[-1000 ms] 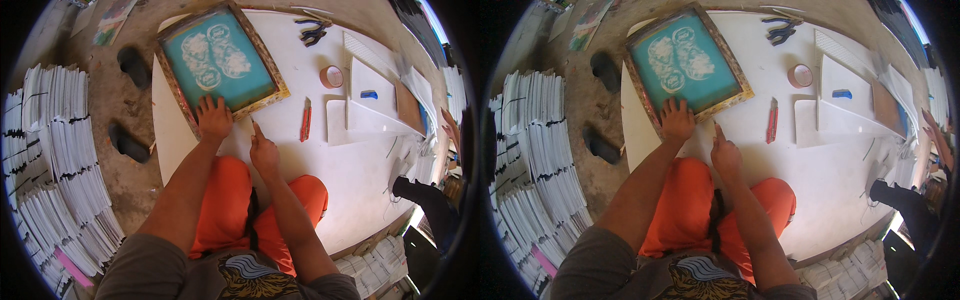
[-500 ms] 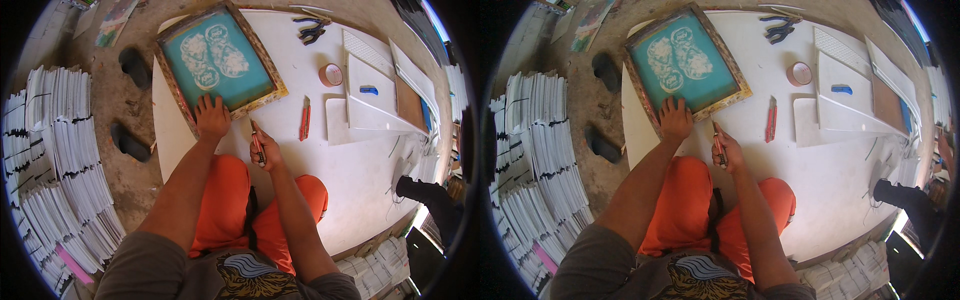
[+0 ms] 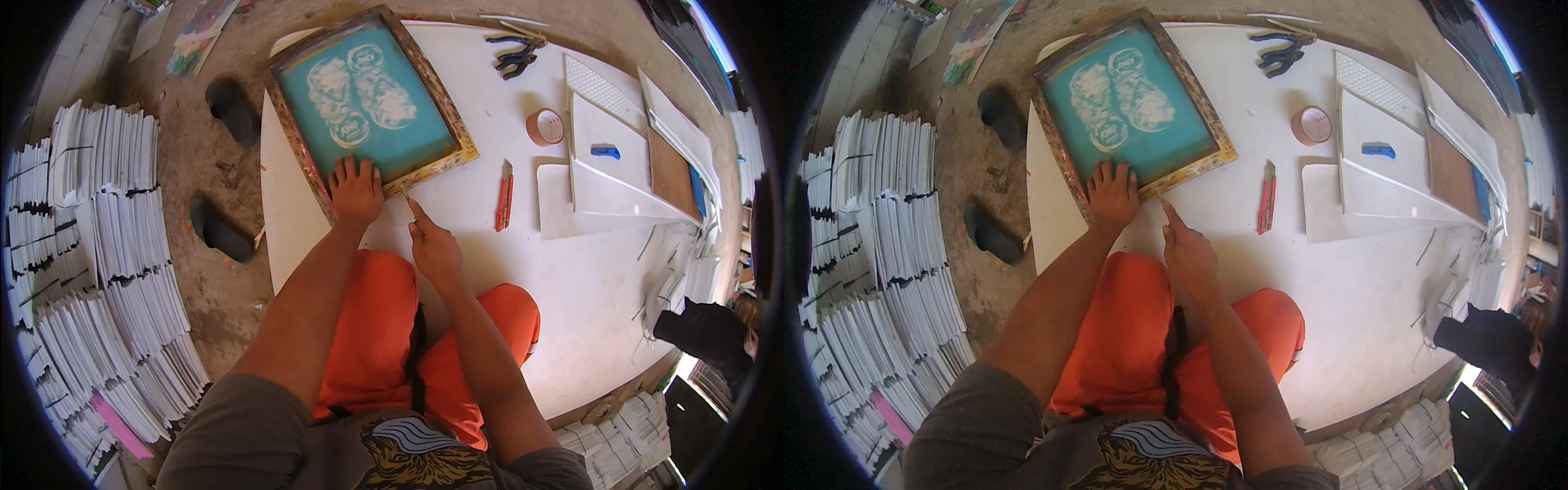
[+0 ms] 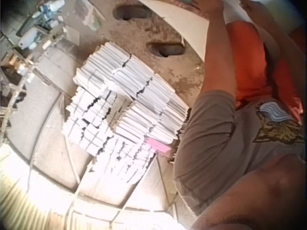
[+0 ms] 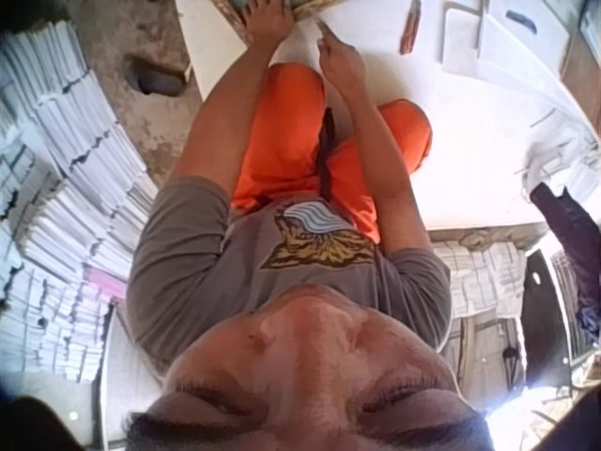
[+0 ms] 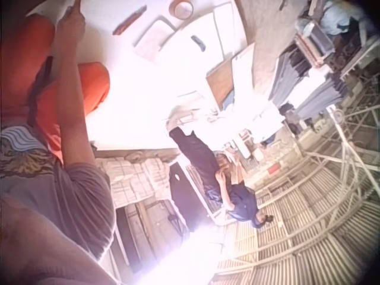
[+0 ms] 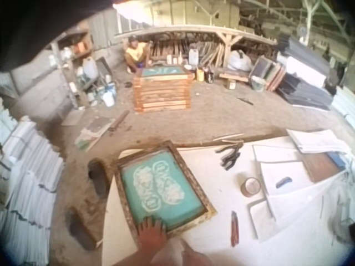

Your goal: The person sits on the floor and uses a small carving tool to scrape away a white substance from a teal-colored stencil frame. They carefully remove the material to reveal a detailed design of two boots. The person holds the frame steady with their left hand while carving with their right hand.

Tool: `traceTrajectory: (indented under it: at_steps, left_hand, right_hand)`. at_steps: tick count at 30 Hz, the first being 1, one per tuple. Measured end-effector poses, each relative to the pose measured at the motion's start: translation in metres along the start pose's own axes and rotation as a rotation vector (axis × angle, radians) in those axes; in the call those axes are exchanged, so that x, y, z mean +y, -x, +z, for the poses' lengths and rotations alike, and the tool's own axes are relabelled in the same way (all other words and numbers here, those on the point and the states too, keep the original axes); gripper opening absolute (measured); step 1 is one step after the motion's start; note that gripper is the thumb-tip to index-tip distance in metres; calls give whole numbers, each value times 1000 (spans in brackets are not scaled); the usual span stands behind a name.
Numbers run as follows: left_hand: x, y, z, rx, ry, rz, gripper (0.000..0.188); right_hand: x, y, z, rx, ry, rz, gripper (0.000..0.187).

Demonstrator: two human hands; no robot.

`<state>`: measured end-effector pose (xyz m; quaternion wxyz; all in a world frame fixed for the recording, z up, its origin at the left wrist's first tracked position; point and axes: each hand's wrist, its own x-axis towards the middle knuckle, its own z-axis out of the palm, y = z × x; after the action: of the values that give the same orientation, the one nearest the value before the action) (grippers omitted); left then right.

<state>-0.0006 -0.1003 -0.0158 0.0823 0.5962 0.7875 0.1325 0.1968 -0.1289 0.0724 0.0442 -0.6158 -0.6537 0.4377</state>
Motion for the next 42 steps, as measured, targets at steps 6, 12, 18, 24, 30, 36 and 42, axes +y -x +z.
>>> traceTrajectory:
  at_steps: [6,12,18,24,30,36,42]
  left_hand:
    - [-14,1,-12,-37,75,40,43]
    - [-49,48,-61,105,218,-10,84]
    - [-78,80,-46,-147,127,-178,116]
    - [-70,73,-30,-108,97,-220,114]
    - [-57,36,-25,-133,22,-230,112]
    - [-55,29,-28,-140,130,-223,116]
    - [-40,29,-41,98,57,-29,103]
  right_hand:
    - [-18,-1,7,-55,61,49,49]
    - [-14,-3,12,-43,51,73,51]
    - [-28,0,8,-70,31,125,51]
    - [-23,-12,9,-14,-3,100,50]
    - [-19,-45,4,53,11,80,51]
    - [1,-50,5,69,-79,12,54]
    - [36,-43,21,51,-398,45,49]
